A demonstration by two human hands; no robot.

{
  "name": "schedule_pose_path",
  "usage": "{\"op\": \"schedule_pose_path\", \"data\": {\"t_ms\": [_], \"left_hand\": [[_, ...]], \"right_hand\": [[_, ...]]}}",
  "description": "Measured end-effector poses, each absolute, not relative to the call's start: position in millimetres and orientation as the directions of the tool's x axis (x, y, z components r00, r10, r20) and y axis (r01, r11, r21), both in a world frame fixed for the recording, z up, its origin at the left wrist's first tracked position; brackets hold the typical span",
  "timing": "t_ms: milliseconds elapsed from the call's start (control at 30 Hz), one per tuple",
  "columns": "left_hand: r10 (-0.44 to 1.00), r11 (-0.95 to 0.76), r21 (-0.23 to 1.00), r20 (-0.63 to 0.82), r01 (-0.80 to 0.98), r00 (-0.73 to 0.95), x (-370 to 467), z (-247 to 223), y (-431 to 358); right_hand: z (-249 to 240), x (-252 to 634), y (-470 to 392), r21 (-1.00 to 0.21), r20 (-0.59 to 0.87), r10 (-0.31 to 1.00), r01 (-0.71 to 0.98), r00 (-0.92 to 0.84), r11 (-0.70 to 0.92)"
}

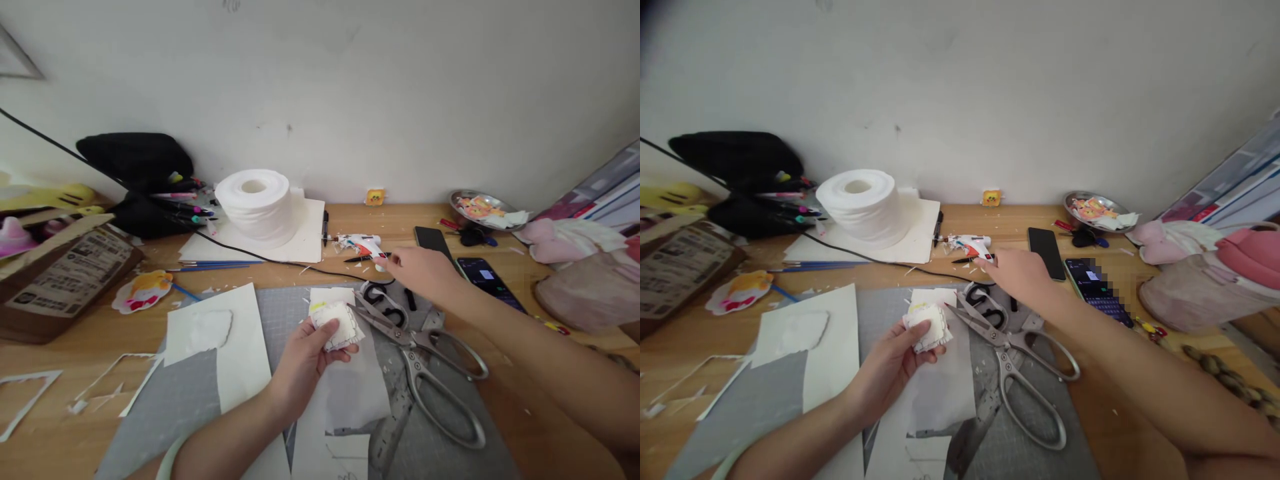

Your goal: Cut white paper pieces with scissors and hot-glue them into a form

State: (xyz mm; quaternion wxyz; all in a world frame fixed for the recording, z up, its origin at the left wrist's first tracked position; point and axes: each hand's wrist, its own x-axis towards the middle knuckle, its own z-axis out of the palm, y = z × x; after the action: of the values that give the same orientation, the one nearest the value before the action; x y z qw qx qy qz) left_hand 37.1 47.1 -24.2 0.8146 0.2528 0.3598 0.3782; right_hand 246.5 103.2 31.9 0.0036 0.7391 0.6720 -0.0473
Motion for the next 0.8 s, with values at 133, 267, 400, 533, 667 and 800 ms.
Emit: {"op": "schedule_pose_path", "data": {"t_ms": [133,267,400,533,667,800], "left_hand": [[0.807,0.579,0.677,-0.396,-0.454,0.438,34,-23,50],[0.816,0.573,0.672,-0.415,-0.468,0.403,28,-22,56],[0.845,0.528,0.733,-0.404,-0.429,0.349,22,-23,66],[0.818,0.546,0.782,-0.420,-0.300,0.392,20,-22,77],[0.844,0.502,0.836,-0.418,-0.221,0.336,21,-22,81],[0.847,0.502,0.851,-0.447,-0.155,0.286,22,-20,83]], "right_hand": [[18,251,135,-0.220,-0.208,0.967,0.957,0.145,-0.191],[5,253,140,-0.340,-0.216,0.961,0.910,0.171,-0.238],[-5,256,114,-0.546,-0.175,0.969,0.802,0.174,-0.243],[-15,259,83,-0.692,-0.054,0.977,0.698,0.205,-0.185],[-25,265,72,-0.918,0.132,0.954,0.396,0.268,0.016],[-37,274,71,-0.861,0.230,0.955,0.497,0.185,0.111]]}}
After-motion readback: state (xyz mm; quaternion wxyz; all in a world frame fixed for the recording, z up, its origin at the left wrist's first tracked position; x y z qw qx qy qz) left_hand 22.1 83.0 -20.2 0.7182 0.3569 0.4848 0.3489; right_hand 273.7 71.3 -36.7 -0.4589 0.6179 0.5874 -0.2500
